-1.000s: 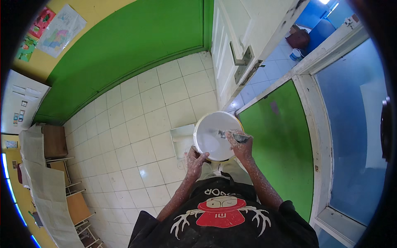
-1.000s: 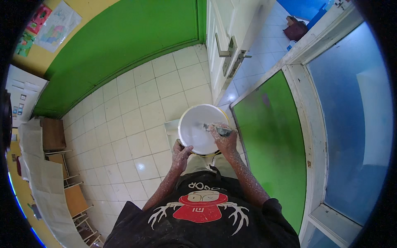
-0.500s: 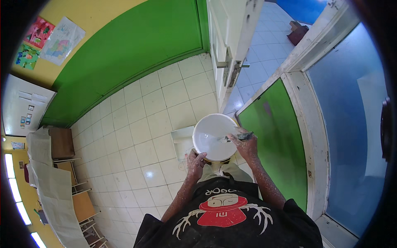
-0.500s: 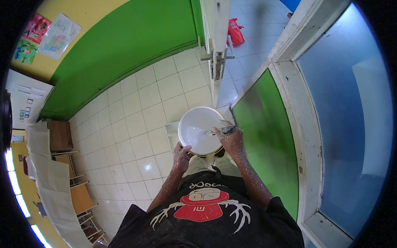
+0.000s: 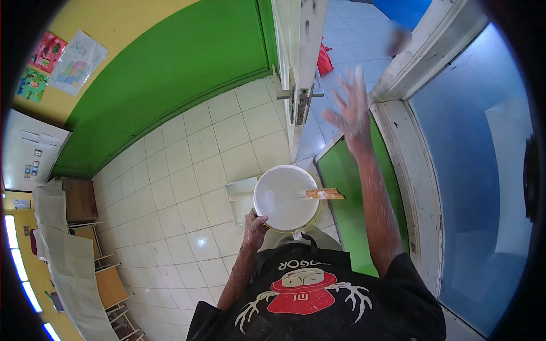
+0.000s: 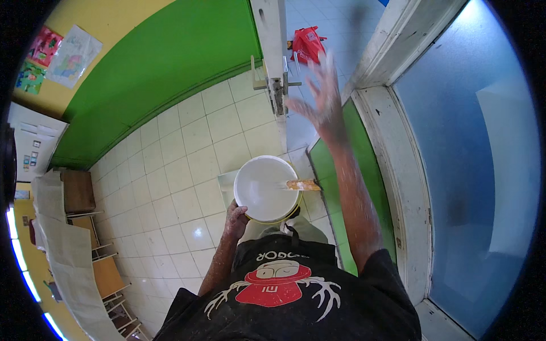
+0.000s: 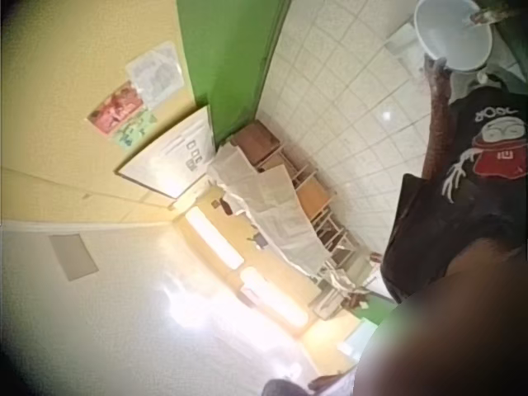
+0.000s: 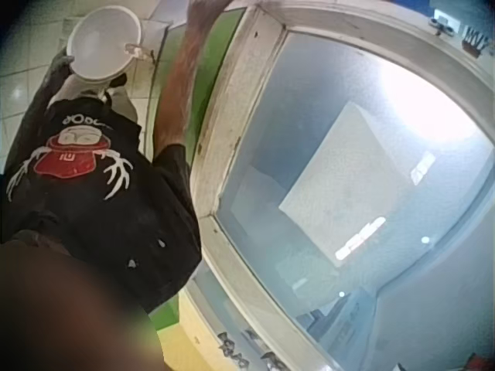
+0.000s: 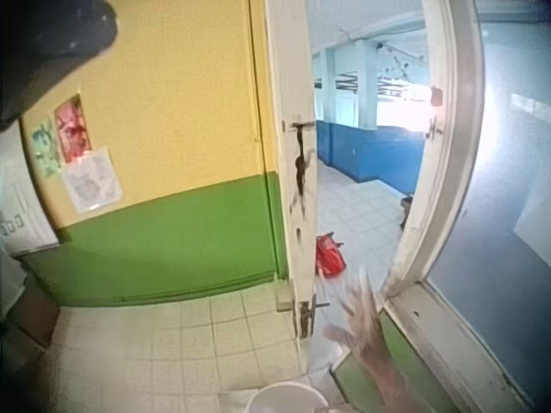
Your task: Painting a ceiling using a roller on an extension pole, then mixing paint in a bucket.
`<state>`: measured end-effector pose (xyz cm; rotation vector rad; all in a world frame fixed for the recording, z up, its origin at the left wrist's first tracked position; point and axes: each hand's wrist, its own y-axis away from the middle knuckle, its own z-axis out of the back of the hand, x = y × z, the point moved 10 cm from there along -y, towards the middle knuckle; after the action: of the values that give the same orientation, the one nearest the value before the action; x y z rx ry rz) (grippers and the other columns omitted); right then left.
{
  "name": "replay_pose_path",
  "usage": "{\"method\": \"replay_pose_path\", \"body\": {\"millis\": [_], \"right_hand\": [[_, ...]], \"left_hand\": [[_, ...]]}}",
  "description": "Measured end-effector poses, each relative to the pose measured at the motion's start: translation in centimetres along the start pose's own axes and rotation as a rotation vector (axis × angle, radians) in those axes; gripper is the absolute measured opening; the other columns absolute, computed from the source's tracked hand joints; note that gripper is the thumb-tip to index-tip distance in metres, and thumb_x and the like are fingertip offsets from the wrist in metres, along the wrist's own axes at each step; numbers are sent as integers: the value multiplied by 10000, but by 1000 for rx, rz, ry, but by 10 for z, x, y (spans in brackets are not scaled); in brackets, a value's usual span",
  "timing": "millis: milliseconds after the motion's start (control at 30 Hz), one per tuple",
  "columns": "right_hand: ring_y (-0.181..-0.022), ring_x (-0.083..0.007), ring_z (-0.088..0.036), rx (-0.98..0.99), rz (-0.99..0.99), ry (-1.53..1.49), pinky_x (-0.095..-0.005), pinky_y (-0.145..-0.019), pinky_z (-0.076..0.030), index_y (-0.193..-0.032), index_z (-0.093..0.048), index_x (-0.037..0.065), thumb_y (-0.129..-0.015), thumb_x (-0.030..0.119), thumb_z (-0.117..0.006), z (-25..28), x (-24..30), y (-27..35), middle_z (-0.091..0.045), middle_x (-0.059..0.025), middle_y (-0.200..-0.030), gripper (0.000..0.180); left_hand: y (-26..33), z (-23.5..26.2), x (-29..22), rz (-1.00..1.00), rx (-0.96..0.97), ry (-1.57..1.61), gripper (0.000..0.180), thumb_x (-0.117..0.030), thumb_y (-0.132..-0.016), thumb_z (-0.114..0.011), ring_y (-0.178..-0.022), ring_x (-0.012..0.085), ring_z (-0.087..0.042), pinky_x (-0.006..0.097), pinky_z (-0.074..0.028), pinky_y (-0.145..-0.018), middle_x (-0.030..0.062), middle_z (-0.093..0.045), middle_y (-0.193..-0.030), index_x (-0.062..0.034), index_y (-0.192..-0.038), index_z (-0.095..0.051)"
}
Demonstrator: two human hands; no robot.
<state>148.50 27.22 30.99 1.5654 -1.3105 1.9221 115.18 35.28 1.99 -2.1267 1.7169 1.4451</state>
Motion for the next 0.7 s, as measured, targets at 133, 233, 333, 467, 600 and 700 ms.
{"method": "replay_pose_path", "body": {"millis": [133,233,333,467,600,700], "right_hand": [[-1414,-302,-220,34,103,-181,-464,-1115,-301,-1463,239,128,-677,166,-860,-38,-5,-58,-69,-231,-1552,1352],[-1413,-269,-224,35,31,-110,-421,-1137,-269,-1466,243,161,-648,118,-854,-65,-9,-56,-70,-181,-1569,1370],[-1420,-264,-205,13,41,16,-426,-1131,-275,-1446,284,165,-643,84,-855,-78,1,-52,-30,-189,-1573,1396],[-1434,-269,-161,57,-12,-146,-429,-1135,-262,-1437,300,168,-647,118,-866,-99,-17,-54,20,-193,-1573,1409],[-1435,-296,-162,77,33,80,-457,-1139,-244,-1430,312,172,-652,171,-876,-124,-26,-59,30,-207,-1568,1421],[-1417,-334,-229,120,184,450,-518,-1142,-197,-1455,254,107,-636,505,-845,-147,-23,-60,-19,-268,-1547,1427]], "left_hand": [[-14,-15,1,28,0,21,544,-182,-777,-641,-1090,285,-587,451,-488,-939,155,-571,-1179,17,-1238,-431],[-25,-13,5,39,25,18,576,-174,-800,-605,-1105,281,-588,437,-493,-945,165,-558,-1213,21,-1304,-403],[-39,-19,6,57,71,30,567,-166,-800,-604,-1090,279,-595,436,-494,-943,163,-564,-1208,23,-1297,-407],[-61,-32,-2,95,97,34,456,-149,-783,-644,-1051,250,-606,428,-503,-916,127,-592,-1149,-10,-1188,-487],[-86,-39,-11,118,116,22,369,-122,-791,-648,-982,224,-627,404,-526,-870,102,-615,-1082,-34,-1120,-504],[-99,-32,-21,116,108,21,352,-117,-792,-655,-950,209,-632,392,-540,-840,92,-617,-1054,-40,-1102,-507]]}}
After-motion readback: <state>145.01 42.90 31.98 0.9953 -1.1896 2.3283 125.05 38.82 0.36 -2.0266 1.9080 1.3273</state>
